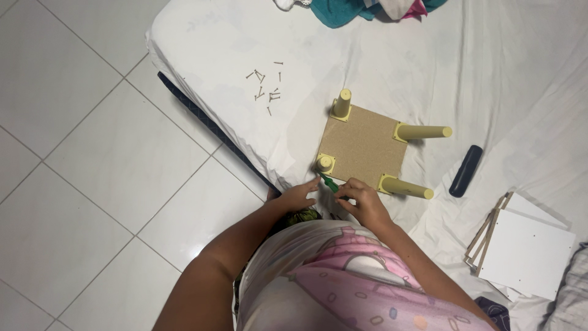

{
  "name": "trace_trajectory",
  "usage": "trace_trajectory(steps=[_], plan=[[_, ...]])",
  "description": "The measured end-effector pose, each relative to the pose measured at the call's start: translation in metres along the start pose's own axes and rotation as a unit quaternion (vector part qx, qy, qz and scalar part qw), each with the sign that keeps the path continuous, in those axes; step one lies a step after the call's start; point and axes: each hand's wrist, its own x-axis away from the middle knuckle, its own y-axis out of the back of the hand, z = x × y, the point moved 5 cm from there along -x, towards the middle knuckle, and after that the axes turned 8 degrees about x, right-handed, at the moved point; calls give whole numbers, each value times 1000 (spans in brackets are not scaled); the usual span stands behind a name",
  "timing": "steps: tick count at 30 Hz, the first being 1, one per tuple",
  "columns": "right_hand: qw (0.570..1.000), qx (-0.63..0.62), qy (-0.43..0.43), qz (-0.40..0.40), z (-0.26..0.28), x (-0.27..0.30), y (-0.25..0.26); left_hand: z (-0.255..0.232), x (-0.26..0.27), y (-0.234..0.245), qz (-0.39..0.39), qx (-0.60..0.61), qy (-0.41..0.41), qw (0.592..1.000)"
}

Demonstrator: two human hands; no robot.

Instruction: The person uses a green-handled screwdriver to attach four yellow plastic legs to a small square wooden board. They insert screws into pre-drilled holes and tighten each leg one at a time. The work is performed on a white bedsheet with scattered screws and other parts nearby.

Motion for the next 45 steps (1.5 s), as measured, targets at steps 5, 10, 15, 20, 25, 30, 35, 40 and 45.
trace_trajectory(steps=[5,10,15,20,25,30,35,40,45], plan=[[999,7,-47,7,2,-4,1,2,0,-3,15,11,2,1000],[998,-1,-60,-22,11,-26,4,-37,14,14,-50,-38,35,997],[995,67,39,-62,28,-44,11,-124,53,56,-232,-98,-60,966],[988,131,61,-61,35,-47,8,-178,60,62,-239,-38,-156,958],[985,97,134,-56,35,-47,0,-155,45,63,-272,5,-134,953],[971,129,203,8,19,-53,-17,-95,21,59,-269,96,-62,956],[973,44,222,38,14,-57,-21,-72,-6,49,-243,164,-159,943],[967,47,247,-48,42,-61,2,-86,0,59,-292,138,-147,935],[978,65,87,-176,44,-59,20,-112,4,56,-282,235,-66,928]])
